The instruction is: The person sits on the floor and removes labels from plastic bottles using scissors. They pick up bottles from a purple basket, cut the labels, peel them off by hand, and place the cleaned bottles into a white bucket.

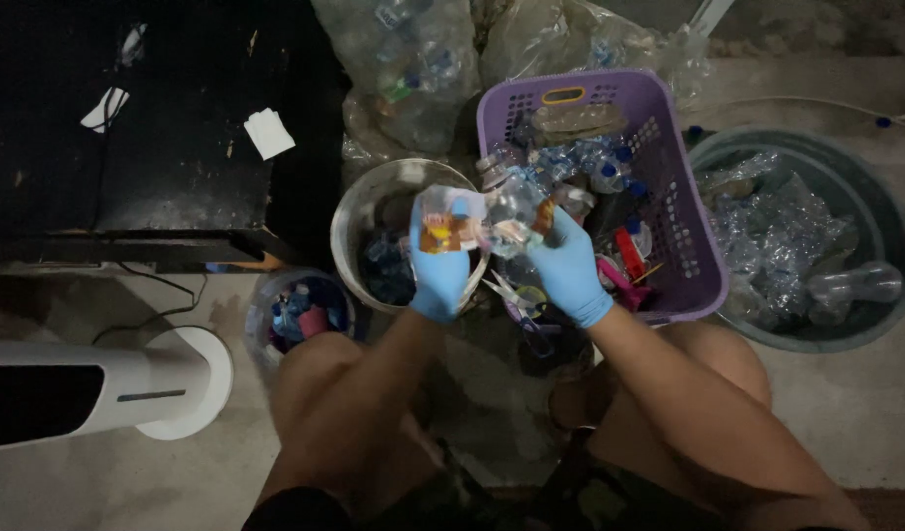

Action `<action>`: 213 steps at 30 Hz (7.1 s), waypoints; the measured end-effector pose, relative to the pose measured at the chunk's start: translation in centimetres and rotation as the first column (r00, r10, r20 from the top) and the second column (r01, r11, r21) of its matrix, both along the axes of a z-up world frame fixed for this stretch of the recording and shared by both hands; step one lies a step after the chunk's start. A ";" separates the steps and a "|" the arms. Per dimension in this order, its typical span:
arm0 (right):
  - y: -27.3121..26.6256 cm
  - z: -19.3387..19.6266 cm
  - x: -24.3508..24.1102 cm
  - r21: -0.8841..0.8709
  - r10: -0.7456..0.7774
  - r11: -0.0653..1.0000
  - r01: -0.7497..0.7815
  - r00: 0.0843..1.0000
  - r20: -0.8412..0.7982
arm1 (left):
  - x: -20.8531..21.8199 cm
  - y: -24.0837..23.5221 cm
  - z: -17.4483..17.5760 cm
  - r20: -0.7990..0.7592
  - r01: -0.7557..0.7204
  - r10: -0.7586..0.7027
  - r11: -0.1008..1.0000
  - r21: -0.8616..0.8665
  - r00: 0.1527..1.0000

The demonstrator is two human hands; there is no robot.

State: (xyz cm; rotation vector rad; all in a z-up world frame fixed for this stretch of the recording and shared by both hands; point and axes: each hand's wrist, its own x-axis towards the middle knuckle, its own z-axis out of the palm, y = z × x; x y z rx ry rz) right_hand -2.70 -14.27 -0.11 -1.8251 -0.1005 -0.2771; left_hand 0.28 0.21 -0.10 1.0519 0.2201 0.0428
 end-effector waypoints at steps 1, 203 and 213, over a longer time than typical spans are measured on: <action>-0.2 0.6 0.1 0.103 0.032 0.994 -0.026 0.998 -0.055 | 0.3 0.2 -0.1 0.004 -0.003 0.003 1.000 0.010 1.000; -36.5 -21.7 12.0 -0.694 -0.888 0.452 0.560 0.351 -0.296 | 6.2 0.0 -22.0 0.239 -0.258 -0.252 -0.048 0.965 0.938; -30.5 -15.3 16.2 -0.578 -0.434 0.621 0.530 0.846 0.309 | 6.3 0.1 -24.4 0.270 -0.299 -0.232 -0.097 0.949 0.935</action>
